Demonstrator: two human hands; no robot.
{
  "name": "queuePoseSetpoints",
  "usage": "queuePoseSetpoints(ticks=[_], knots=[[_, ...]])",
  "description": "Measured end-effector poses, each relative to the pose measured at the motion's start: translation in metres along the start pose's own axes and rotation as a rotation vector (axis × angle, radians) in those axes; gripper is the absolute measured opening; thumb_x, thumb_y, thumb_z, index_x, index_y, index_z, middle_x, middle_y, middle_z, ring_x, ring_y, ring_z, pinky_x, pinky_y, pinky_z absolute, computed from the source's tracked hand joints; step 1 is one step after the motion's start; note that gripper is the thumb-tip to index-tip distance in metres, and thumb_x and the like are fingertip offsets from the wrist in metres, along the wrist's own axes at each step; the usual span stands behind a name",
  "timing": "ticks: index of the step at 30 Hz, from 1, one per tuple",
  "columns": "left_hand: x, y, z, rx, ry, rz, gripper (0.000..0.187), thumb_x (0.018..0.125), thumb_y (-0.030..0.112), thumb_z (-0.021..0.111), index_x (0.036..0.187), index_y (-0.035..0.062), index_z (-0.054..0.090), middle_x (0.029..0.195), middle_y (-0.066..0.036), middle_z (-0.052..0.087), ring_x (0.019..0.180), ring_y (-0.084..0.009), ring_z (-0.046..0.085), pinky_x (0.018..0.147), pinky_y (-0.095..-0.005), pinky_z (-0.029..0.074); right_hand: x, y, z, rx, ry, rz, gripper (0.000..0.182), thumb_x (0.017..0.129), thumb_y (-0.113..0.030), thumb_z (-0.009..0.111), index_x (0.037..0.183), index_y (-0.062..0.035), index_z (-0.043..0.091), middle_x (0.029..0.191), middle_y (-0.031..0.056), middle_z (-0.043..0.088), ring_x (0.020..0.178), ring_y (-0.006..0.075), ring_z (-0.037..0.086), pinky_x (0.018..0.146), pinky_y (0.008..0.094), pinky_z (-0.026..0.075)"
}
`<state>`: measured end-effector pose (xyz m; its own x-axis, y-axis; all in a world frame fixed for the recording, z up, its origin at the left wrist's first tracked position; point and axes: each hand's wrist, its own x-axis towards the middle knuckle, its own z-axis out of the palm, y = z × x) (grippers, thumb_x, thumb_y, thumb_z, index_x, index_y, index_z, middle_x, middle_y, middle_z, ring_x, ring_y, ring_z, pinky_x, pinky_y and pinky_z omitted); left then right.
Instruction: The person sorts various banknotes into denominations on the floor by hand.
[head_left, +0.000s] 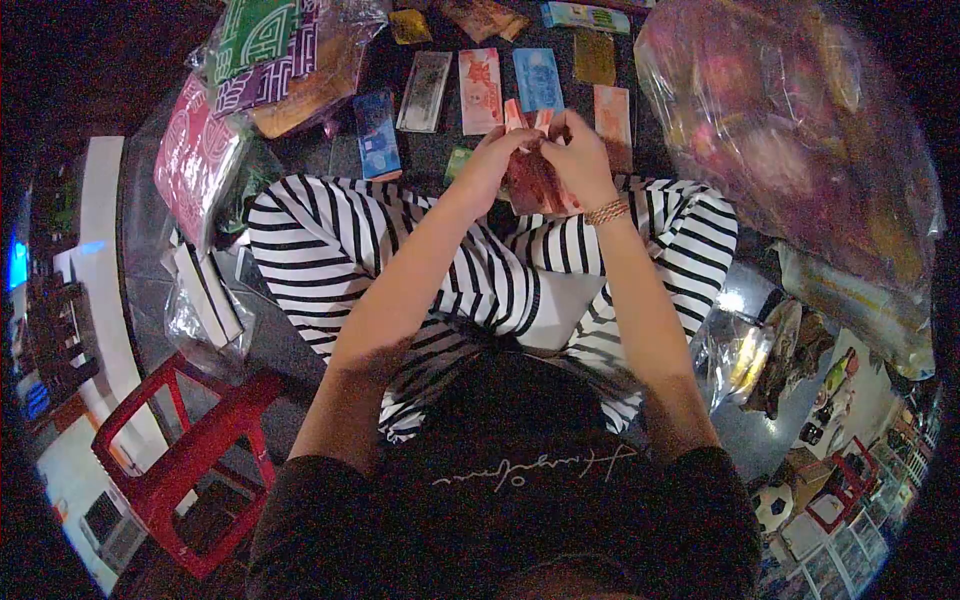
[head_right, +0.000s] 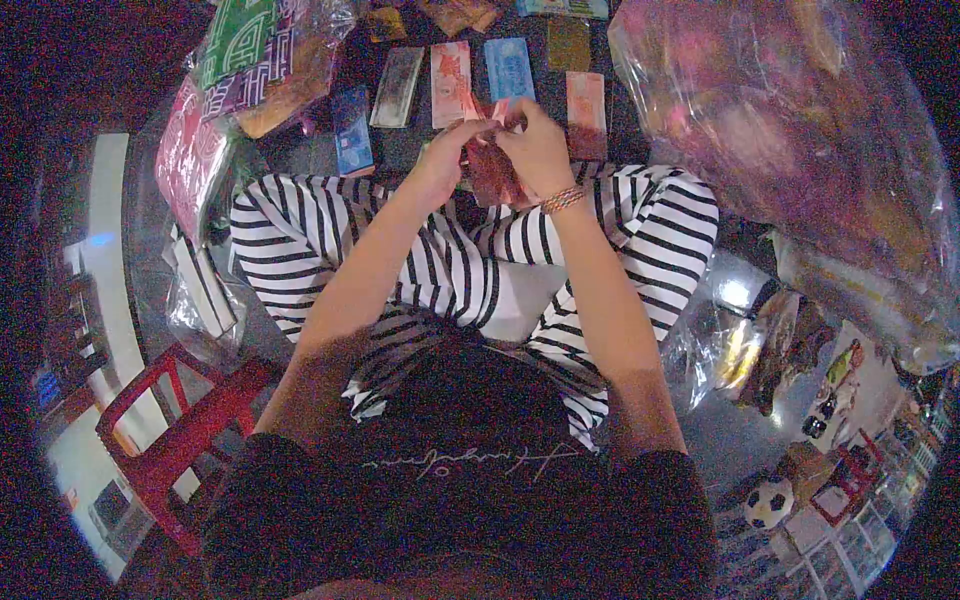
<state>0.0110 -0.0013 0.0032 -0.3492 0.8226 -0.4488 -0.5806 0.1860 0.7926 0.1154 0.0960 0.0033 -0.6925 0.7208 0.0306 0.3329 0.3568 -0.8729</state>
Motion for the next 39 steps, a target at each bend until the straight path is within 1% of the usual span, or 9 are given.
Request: queuePoseSetpoints(ticks=[3, 5, 8, 11, 18, 24, 33, 35, 39], knots=[[-0.002, 0.001, 0.001, -0.001, 0.025, -0.002, 0.031, 0.078, 0.025, 0.057, 0.1, 0.004, 0.054, 0.093, -0.006, 0.055, 0.089, -0.0152, 0.051, 0.081, -0.0286, 0.038, -0.002, -0.016, -0.001, 0.018, 0.064, 0.019, 0.023, 0.069, -0.008, 0.058, 0.091, -0.005, 0.051, 0.083, 0.0151, 0.059, 0.079, 0.0333, 0.058, 0.072, 0.0362, 0.045], [-0.002, 0.001, 0.001, -0.002, 0.05, -0.006, 0.026, 0.079, 0.023, 0.055, 0.098, 0.0047, 0.058, 0.092, -0.005, 0.057, 0.088, -0.0148, 0.051, 0.081, -0.0285, 0.037, -0.003, -0.023, 0.0, 0.063, 0.087, -0.121, 0.028, 0.07, -0.002, 0.053, 0.097, -0.004, 0.048, 0.089, 0.0101, 0.057, 0.086, 0.0243, 0.057, 0.077, 0.0312, 0.043], [-0.001, -0.001, 0.001, -0.044, 0.022, 0.033, 0.025, 0.078, 0.022, 0.056, 0.096, 0.0043, 0.059, 0.092, -0.005, 0.057, 0.087, -0.0146, 0.051, 0.08, -0.0276, 0.037, -0.004, -0.024, 0.0, 0.065, -0.02, -0.098, 0.033, 0.071, -0.002, 0.05, 0.104, -0.0054, 0.05, 0.098, 0.0131, 0.058, 0.098, 0.0278, 0.055, 0.084, 0.0322, 0.041], [-0.001, -0.002, 0.002, -0.069, 0.051, 0.036, 0.026, 0.078, 0.023, 0.057, 0.095, 0.0043, 0.059, 0.091, -0.006, 0.057, 0.087, -0.0149, 0.051, 0.079, -0.0273, 0.037, -0.003, -0.017, 0.003, 0.026, 0.048, -0.128, 0.034, 0.071, -0.003, 0.053, 0.104, -0.0086, 0.052, 0.096, 0.017, 0.059, 0.09, 0.0341, 0.056, 0.077, 0.037, 0.044], [0.0, 0.0, 0.002, -0.038, 0.062, 0.016, 0.024, 0.079, 0.024, 0.056, 0.093, 0.0056, 0.057, 0.092, -0.005, 0.056, 0.088, -0.015, 0.052, 0.079, -0.0284, 0.038, -0.002, -0.005, 0.002, 0.041, 0.006, -0.195, 0.024, 0.073, -0.007, 0.053, 0.096, -0.0051, 0.055, 0.093, 0.0167, 0.06, 0.086, 0.0331, 0.057, 0.075, 0.035, 0.045], [0.0, 0.0, 0.002, -0.027, 0.047, 0.035, 0.026, 0.083, 0.025, 0.05, 0.1, 0.0053, 0.054, 0.096, -0.005, 0.055, 0.092, -0.0156, 0.052, 0.082, -0.0286, 0.038, 0.001, 0.001, 0.002, -0.064, -0.018, -0.032, 0.026, 0.071, -0.015, 0.059, 0.095, -0.0032, 0.057, 0.09, 0.0167, 0.06, 0.084, 0.0314, 0.058, 0.074, 0.0346, 0.045], [-0.001, 0.015, 0.0, -0.422, -0.104, -0.034, 0.028, 0.087, 0.024, 0.04, 0.107, 0.0062, 0.05, 0.096, -0.007, 0.058, 0.085, -0.0177, 0.058, 0.076, -0.0324, 0.049, 0.002, -0.008, -0.005, 0.398, -0.207, 0.014, 0.033, 0.073, -0.029, 0.065, 0.094, -0.0032, 0.059, 0.099, 0.0072, 0.058, 0.092, 0.0171, 0.055, 0.083, 0.0277, 0.04], [-0.007, 0.019, 0.002, -0.471, -0.083, -0.015, 0.028, 0.087, 0.023, 0.04, 0.108, 0.0063, 0.05, 0.096, -0.008, 0.058, 0.088, -0.0193, 0.058, 0.079, -0.0333, 0.047, 0.002, 0.0, 0.002, 0.442, -0.007, -0.003, 0.028, 0.078, -0.008, 0.061, 0.104, -0.0029, 0.052, 0.096, 0.0036, 0.057, 0.089, 0.0101, 0.053, 0.079, 0.0215, 0.042], [-0.006, 0.017, 0.004, -0.448, -0.103, 0.018, 0.028, 0.088, 0.022, 0.039, 0.109, 0.0062, 0.049, 0.1, -0.01, 0.058, 0.091, -0.0211, 0.057, 0.082, -0.0347, 0.046, 0.005, 0.022, 0.0, 0.41, -0.095, 0.132, 0.043, 0.077, -0.007, 0.062, 0.114, -0.0006, 0.043, 0.106, 0.008, 0.054, 0.095, 0.0105, 0.052, 0.082, 0.0228, 0.041]])
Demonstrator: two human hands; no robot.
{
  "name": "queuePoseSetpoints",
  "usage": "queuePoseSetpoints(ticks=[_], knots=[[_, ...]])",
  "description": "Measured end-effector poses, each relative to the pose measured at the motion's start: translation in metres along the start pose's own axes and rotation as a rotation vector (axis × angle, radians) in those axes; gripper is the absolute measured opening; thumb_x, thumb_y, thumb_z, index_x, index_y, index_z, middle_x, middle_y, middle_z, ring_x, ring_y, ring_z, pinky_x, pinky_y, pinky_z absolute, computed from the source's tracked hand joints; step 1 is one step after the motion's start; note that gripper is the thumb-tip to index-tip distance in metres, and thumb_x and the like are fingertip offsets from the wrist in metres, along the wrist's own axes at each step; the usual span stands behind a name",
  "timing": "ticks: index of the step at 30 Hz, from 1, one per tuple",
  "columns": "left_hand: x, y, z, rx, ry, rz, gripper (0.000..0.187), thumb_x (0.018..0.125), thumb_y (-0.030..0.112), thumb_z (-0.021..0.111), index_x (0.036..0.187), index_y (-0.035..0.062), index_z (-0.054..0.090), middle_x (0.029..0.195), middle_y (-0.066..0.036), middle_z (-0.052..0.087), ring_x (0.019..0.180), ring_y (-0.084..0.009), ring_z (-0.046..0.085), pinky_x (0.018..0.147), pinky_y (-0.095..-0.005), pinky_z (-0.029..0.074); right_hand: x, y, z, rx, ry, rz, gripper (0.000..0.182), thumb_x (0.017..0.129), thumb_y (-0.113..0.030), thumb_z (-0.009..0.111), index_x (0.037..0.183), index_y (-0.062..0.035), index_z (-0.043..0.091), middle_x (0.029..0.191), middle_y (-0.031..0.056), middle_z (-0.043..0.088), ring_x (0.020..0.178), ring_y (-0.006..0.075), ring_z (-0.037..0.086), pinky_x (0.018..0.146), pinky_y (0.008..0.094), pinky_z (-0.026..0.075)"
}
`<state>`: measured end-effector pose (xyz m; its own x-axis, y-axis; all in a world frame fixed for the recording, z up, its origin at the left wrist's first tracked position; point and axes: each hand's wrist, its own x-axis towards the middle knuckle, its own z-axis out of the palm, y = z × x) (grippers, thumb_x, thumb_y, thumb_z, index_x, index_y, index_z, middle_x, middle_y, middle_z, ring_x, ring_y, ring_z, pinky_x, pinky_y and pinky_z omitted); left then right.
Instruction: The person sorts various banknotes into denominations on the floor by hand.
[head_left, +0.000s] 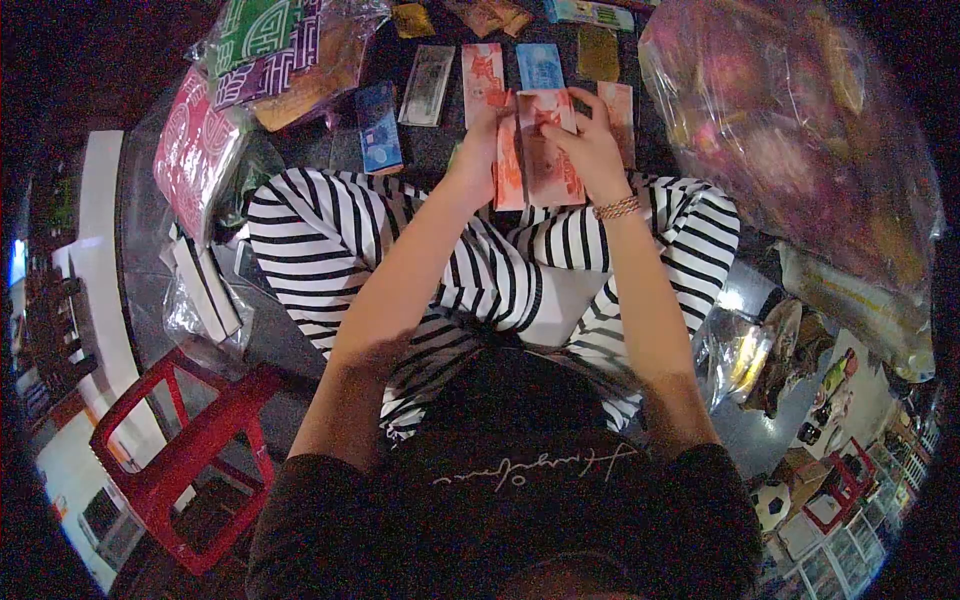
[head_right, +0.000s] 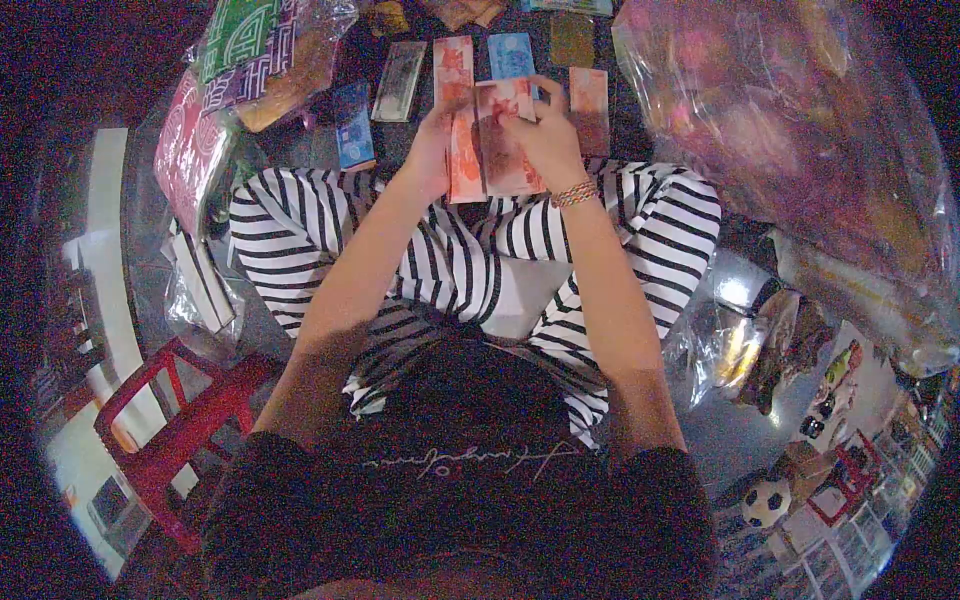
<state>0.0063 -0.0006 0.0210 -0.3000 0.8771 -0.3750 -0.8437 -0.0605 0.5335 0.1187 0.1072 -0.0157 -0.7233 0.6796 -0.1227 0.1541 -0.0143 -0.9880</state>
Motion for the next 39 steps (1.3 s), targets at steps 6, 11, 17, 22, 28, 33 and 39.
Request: queuePoseSetpoints(ticks=[6, 11, 17, 22, 28, 33, 39], knots=[[0.002, 0.001, -0.006, -0.043, 0.084, 0.011, 0.03, 0.089, 0.023, 0.037, 0.111, 0.0057, 0.048, 0.105, -0.009, 0.057, 0.095, -0.0212, 0.055, 0.085, -0.0352, 0.044, -0.006, -0.02, 0.003, 0.501, 0.124, 0.267, 0.04, 0.075, -0.008, 0.064, 0.108, 0.0041, 0.045, 0.101, 0.009, 0.058, 0.097, 0.0137, 0.053, 0.082, 0.0253, 0.042], [0.008, -0.003, -0.011, -0.006, 0.122, 0.037, 0.026, 0.088, 0.019, 0.04, 0.109, 0.0053, 0.049, 0.101, -0.01, 0.058, 0.091, -0.0218, 0.057, 0.081, -0.0344, 0.046, -0.003, -0.011, -0.002, 0.078, 0.142, 0.101, 0.024, 0.078, -0.012, 0.059, 0.097, 0.0009, 0.051, 0.094, 0.009, 0.059, 0.089, 0.0191, 0.056, 0.077, 0.0303, 0.044], [0.026, -0.019, -0.041, 0.09, 0.174, -0.082, 0.021, 0.087, 0.017, 0.044, 0.102, 0.0045, 0.052, 0.094, -0.008, 0.059, 0.084, -0.0208, 0.059, 0.075, -0.0355, 0.049, -0.027, -0.054, 0.021, -0.705, 0.163, -0.344, 0.028, 0.084, -0.023, 0.054, 0.095, 0.0023, 0.053, 0.095, 0.0119, 0.057, 0.087, 0.0264, 0.056, 0.077, 0.0318, 0.044], [0.011, -0.01, -0.034, 0.106, 0.257, -0.011, 0.019, 0.083, 0.011, 0.051, 0.1, 0.0039, 0.053, 0.092, -0.008, 0.059, 0.084, -0.0193, 0.059, 0.076, -0.0349, 0.049, -0.034, -0.043, 0.031, -0.365, 0.018, -0.312, 0.032, 0.084, -0.022, 0.055, 0.104, 0.0017, 0.056, 0.1, 0.0126, 0.054, 0.089, 0.0238, 0.054, 0.081, 0.0309, 0.042], [0.013, -0.01, -0.024, 0.161, 0.257, 0.071, 0.02, 0.081, 0.01, 0.054, 0.1, 0.0026, 0.053, 0.091, -0.008, 0.059, 0.08, -0.0214, 0.06, 0.07, -0.0369, 0.05, -0.016, -0.03, 0.016, -0.348, 0.126, -0.096, 0.05, 0.074, -0.03, 0.067, 0.11, 0.0003, 0.049, 0.107, 0.0116, 0.053, 0.096, 0.019, 0.051, 0.082, 0.03, 0.042], [0.01, -0.008, -0.023, 0.185, 0.275, 0.106, 0.021, 0.079, 0.006, 0.053, 0.1, 0.0024, 0.053, 0.09, -0.008, 0.059, 0.078, -0.0202, 0.06, 0.067, -0.035, 0.051, -0.011, -0.022, 0.017, 0.062, 0.004, 0.088, 0.062, 0.068, -0.031, 0.073, 0.112, 0.0032, 0.046, 0.111, 0.0126, 0.05, 0.102, 0.0162, 0.046, 0.086, 0.0283, 0.038], [0.016, -0.012, -0.03, 0.127, 0.161, 0.258, 0.023, 0.078, 0.004, 0.054, 0.101, 0.0029, 0.052, 0.091, -0.006, 0.058, 0.078, -0.0201, 0.059, 0.068, -0.0338, 0.05, -0.012, -0.013, 0.015, -0.174, 0.003, 0.02, 0.066, 0.063, -0.037, 0.072, 0.106, 0.0079, 0.049, 0.106, 0.0197, 0.056, 0.096, 0.0253, 0.055, 0.083, 0.0323, 0.042]])
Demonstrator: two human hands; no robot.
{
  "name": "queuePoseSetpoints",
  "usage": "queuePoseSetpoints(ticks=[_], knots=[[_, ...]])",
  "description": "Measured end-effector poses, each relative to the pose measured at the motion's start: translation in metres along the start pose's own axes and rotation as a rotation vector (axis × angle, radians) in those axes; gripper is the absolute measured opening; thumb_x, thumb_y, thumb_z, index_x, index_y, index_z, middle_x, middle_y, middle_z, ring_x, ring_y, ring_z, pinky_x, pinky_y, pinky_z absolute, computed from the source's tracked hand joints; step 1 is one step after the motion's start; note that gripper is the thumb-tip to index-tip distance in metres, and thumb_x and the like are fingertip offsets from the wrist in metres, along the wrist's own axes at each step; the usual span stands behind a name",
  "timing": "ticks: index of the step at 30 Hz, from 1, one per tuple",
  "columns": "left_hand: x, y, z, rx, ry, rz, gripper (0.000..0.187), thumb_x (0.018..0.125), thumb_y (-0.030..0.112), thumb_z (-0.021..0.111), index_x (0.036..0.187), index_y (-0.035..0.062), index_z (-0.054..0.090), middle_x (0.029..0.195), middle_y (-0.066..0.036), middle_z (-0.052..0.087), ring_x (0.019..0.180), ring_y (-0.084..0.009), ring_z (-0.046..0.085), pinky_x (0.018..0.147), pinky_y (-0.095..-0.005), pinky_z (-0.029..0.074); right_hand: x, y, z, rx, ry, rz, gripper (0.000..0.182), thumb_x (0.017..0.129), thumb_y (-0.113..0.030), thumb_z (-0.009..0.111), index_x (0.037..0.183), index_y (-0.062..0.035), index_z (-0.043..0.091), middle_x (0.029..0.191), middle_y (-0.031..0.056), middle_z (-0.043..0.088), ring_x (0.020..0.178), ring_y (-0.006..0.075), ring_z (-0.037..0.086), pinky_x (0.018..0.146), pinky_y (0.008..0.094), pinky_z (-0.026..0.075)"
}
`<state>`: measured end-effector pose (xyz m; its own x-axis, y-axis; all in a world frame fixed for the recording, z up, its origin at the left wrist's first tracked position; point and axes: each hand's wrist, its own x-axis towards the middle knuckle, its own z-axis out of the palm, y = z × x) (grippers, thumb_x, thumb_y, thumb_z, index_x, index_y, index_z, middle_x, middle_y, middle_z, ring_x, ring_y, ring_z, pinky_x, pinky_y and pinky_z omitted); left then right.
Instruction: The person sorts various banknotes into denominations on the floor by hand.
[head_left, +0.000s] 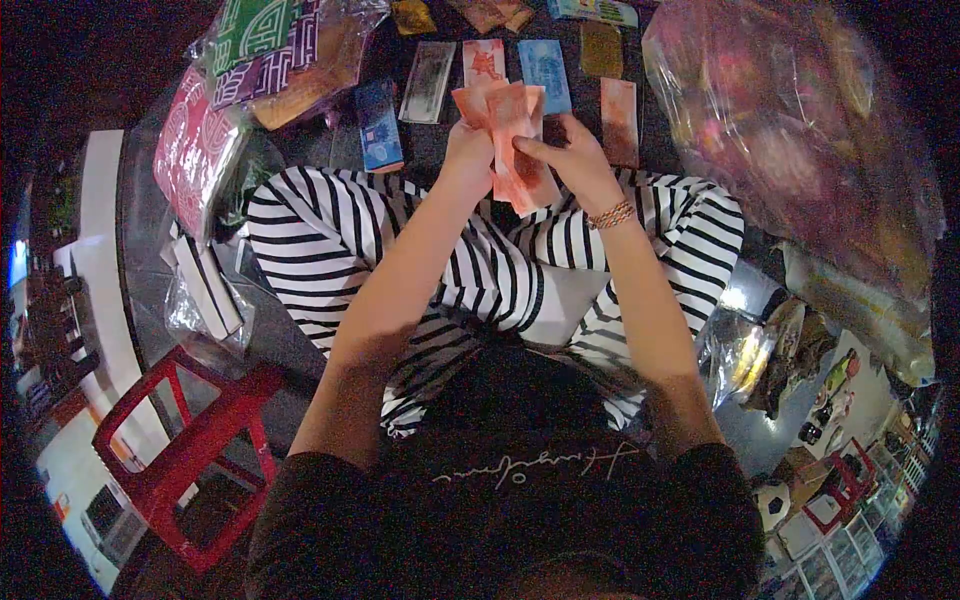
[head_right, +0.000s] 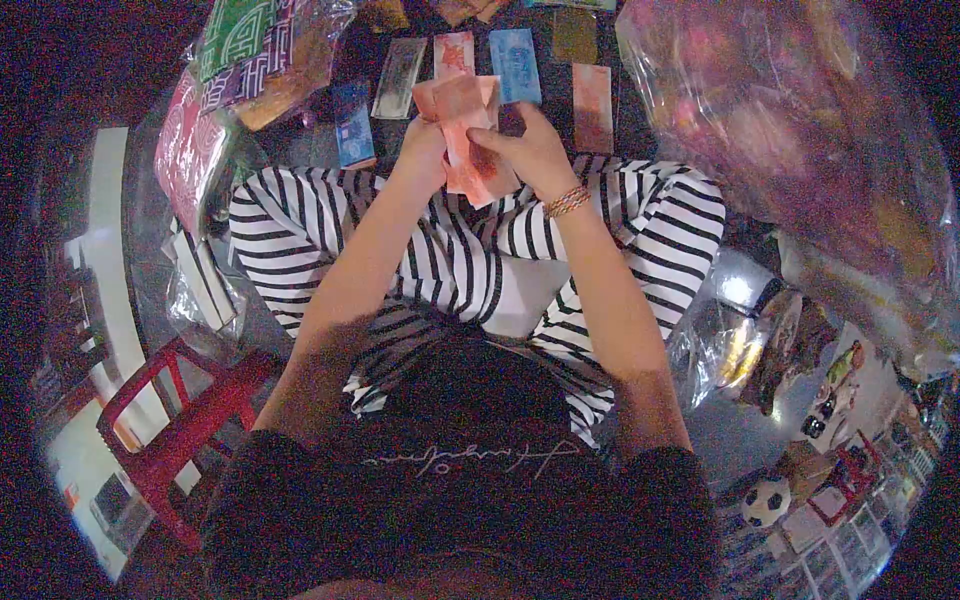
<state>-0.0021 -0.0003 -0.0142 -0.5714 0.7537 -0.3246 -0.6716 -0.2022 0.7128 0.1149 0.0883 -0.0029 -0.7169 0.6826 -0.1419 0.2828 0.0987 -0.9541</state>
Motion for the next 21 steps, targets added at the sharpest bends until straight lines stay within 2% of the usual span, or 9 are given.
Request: queuePoseSetpoints(ticks=[2, 3, 5, 8, 13, 15, 19, 21], knots=[[0.001, -0.001, -0.003, 0.022, 0.024, -0.011, 0.025, 0.078, 0.004, 0.053, 0.103, 0.003, 0.051, 0.093, -0.007, 0.058, 0.079, -0.0202, 0.059, 0.069, -0.0334, 0.05, 0.003, 0.006, 0.001, 0.019, -0.054, 0.041, 0.053, 0.064, -0.033, 0.071, 0.097, 0.006, 0.055, 0.097, 0.0179, 0.059, 0.087, 0.0241, 0.058, 0.078, 0.0322, 0.044], [0.001, -0.001, -0.003, 0.046, 0.048, -0.022, 0.026, 0.079, 0.003, 0.052, 0.105, 0.0032, 0.051, 0.095, -0.007, 0.058, 0.081, -0.0202, 0.06, 0.07, -0.033, 0.05, 0.003, 0.004, 0.001, 0.019, -0.054, 0.04, 0.053, 0.064, -0.033, 0.071, 0.097, 0.006, 0.055, 0.097, 0.0179, 0.059, 0.087, 0.0241, 0.058, 0.078, 0.0322, 0.044], [0.0, 0.001, -0.003, 0.016, 0.052, -0.039, 0.027, 0.078, 0.0, 0.05, 0.105, 0.0018, 0.05, 0.097, -0.007, 0.057, 0.084, -0.0196, 0.059, 0.072, -0.0326, 0.05, 0.001, 0.0, 0.0, 0.015, -0.091, 0.1, 0.026, 0.075, -0.018, 0.066, 0.09, 0.0012, 0.056, 0.084, 0.0034, 0.058, 0.078, 0.0095, 0.052, 0.071, 0.0218, 0.041], [0.0, 0.002, 0.001, -0.038, 0.058, -0.034, 0.029, 0.076, -0.004, 0.048, 0.106, 0.0002, 0.05, 0.098, -0.008, 0.057, 0.086, -0.0191, 0.059, 0.075, -0.0324, 0.049, 0.001, -0.002, -0.001, 0.162, -0.104, 0.189, 0.021, 0.078, -0.016, 0.063, 0.09, 0.0, 0.056, 0.084, 0.0031, 0.058, 0.078, 0.0081, 0.052, 0.069, 0.0207, 0.041], [-0.002, 0.006, 0.003, -0.057, 0.014, 0.003, 0.029, 0.077, -0.004, 0.045, 0.105, -0.0006, 0.05, 0.097, -0.009, 0.058, 0.086, -0.0198, 0.059, 0.075, -0.0331, 0.049, 0.001, 0.0, 0.0, 0.256, -0.059, 0.148, 0.019, 0.08, -0.015, 0.06, 0.093, -0.0008, 0.056, 0.085, 0.0027, 0.058, 0.077, 0.0073, 0.052, 0.068, 0.0203, 0.041], [0.001, 0.004, -0.006, 0.006, -0.022, -0.061, 0.032, 0.08, 0.001, 0.047, 0.112, 0.0014, 0.047, 0.104, -0.011, 0.056, 0.092, -0.0241, 0.058, 0.08, -0.0368, 0.048, 0.001, -0.003, 0.0, 0.261, -0.029, 0.13, 0.02, 0.08, -0.016, 0.06, 0.093, -0.001, 0.056, 0.085, 0.0025, 0.058, 0.077, 0.0072, 0.052, 0.068, 0.0202, 0.041], [0.002, 0.003, -0.005, 0.036, -0.043, -0.07, 0.033, 0.079, -0.002, 0.046, 0.112, 0.0018, 0.046, 0.105, -0.012, 0.056, 0.093, -0.0249, 0.058, 0.081, -0.0368, 0.048, 0.002, -0.002, -0.003, 0.314, -0.015, 0.139, 0.022, 0.081, -0.018, 0.059, 0.095, -0.0005, 0.056, 0.085, 0.0028, 0.058, 0.077, 0.0072, 0.052, 0.068, 0.02, 0.041], [-0.004, 0.007, 0.003, 0.044, 0.064, -0.046, 0.034, 0.078, -0.005, 0.046, 0.111, 0.001, 0.046, 0.104, -0.012, 0.056, 0.092, -0.0255, 0.058, 0.081, -0.0372, 0.048, 0.003, -0.001, -0.003, 0.337, -0.001, 0.128, 0.023, 0.081, -0.018, 0.059, 0.095, -0.0004, 0.055, 0.085, 0.0029, 0.058, 0.077, 0.0072, 0.052, 0.068, 0.02, 0.041]])
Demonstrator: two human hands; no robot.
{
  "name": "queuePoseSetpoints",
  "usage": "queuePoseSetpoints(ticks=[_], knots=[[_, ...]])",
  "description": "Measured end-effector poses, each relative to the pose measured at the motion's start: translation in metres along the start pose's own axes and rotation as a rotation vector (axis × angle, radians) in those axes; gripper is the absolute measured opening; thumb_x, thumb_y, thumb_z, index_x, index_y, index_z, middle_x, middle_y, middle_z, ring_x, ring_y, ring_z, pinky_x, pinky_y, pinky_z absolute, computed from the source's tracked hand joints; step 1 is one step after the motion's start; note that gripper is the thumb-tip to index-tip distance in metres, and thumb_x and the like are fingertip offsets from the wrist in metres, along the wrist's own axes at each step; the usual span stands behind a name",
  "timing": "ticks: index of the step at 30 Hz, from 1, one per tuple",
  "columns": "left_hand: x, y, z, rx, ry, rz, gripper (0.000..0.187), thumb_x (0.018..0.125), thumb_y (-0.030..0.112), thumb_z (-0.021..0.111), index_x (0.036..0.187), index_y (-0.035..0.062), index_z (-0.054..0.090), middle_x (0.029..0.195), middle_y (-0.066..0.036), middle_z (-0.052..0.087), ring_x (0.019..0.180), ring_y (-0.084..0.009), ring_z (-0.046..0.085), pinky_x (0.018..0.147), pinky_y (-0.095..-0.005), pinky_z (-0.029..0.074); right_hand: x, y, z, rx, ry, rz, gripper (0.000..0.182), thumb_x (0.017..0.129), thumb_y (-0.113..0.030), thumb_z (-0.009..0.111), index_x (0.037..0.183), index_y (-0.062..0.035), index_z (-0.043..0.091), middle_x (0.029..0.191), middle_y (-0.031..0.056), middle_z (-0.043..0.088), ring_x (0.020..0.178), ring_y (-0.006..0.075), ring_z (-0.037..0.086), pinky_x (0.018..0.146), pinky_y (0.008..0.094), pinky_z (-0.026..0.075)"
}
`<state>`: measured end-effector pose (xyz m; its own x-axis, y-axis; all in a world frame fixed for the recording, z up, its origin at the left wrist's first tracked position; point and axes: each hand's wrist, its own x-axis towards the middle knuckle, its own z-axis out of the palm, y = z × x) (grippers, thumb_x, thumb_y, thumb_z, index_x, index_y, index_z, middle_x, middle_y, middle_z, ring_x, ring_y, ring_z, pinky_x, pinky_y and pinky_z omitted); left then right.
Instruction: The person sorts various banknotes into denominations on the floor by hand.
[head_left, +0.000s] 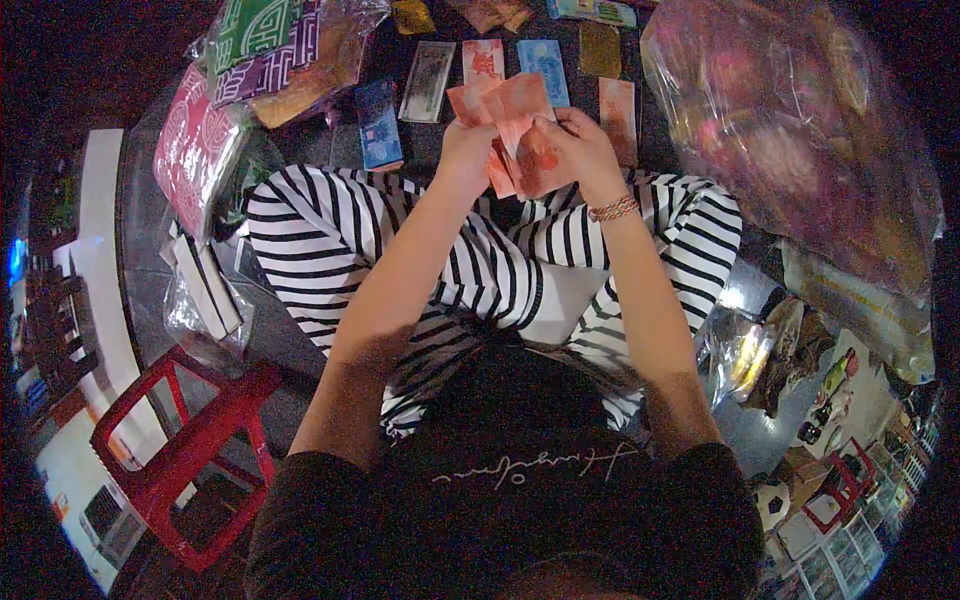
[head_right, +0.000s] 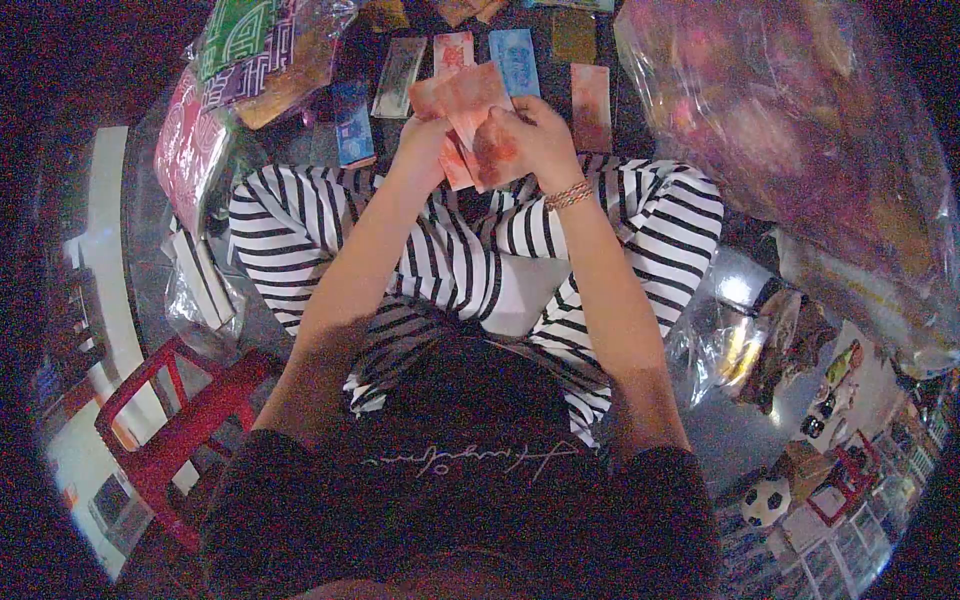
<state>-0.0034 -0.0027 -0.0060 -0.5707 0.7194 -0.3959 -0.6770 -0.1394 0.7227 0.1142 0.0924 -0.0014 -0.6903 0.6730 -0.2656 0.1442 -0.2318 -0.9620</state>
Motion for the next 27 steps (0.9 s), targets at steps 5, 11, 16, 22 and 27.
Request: queuePoseSetpoints(ticks=[5, 11, 16, 22, 27], knots=[[0.0, 0.002, -0.001, -0.008, 0.023, 0.016, 0.033, 0.077, -0.007, 0.047, 0.109, 0.0006, 0.047, 0.104, -0.012, 0.056, 0.092, -0.0256, 0.058, 0.08, -0.0377, 0.049, 0.0, -0.001, 0.0, -0.06, -0.039, -0.008, 0.029, 0.079, -0.023, 0.061, 0.094, 0.0008, 0.057, 0.085, 0.0069, 0.061, 0.075, 0.0108, 0.055, 0.067, 0.0235, 0.044], [0.002, 0.001, -0.005, -0.009, 0.041, -0.029, 0.032, 0.078, -0.005, 0.05, 0.109, 0.0, 0.046, 0.104, -0.012, 0.056, 0.092, -0.0258, 0.058, 0.078, -0.0375, 0.049, 0.007, 0.01, -0.007, -0.15, 0.118, -0.06, 0.031, 0.078, -0.024, 0.061, 0.095, 0.0013, 0.056, 0.087, 0.0097, 0.061, 0.077, 0.0135, 0.056, 0.069, 0.0253, 0.044], [-0.001, 0.003, -0.003, -0.029, 0.0, 0.037, 0.034, 0.077, -0.001, 0.055, 0.109, 0.0007, 0.046, 0.102, -0.011, 0.056, 0.089, -0.0257, 0.058, 0.076, -0.0376, 0.049, 0.003, -0.001, -0.008, -0.176, 0.161, -0.048, 0.036, 0.077, -0.025, 0.063, 0.098, 0.0024, 0.054, 0.091, 0.0104, 0.06, 0.083, 0.0155, 0.056, 0.073, 0.0271, 0.044], [0.001, 0.001, -0.002, -0.052, 0.021, 0.057, 0.033, 0.078, 0.003, 0.055, 0.11, 0.0017, 0.046, 0.101, -0.009, 0.056, 0.09, -0.0243, 0.058, 0.076, -0.037, 0.049, -0.001, -0.011, -0.006, 0.103, -0.095, 0.09, 0.043, 0.076, -0.016, 0.064, 0.11, 0.0044, 0.047, 0.103, 0.0096, 0.056, 0.095, 0.0147, 0.052, 0.082, 0.0258, 0.04], [0.004, 0.0, -0.003, -0.022, 0.035, -0.007, 0.029, 0.083, 0.007, 0.049, 0.111, -0.0009, 0.045, 0.103, -0.011, 0.056, 0.091, -0.0234, 0.058, 0.078, -0.0362, 0.049, -0.002, -0.016, -0.005, 0.227, -0.225, 0.05, 0.04, 0.079, -0.009, 0.06, 0.114, 0.0049, 0.046, 0.106, 0.0092, 0.055, 0.099, 0.0141, 0.051, 0.087, 0.0254, 0.039]])
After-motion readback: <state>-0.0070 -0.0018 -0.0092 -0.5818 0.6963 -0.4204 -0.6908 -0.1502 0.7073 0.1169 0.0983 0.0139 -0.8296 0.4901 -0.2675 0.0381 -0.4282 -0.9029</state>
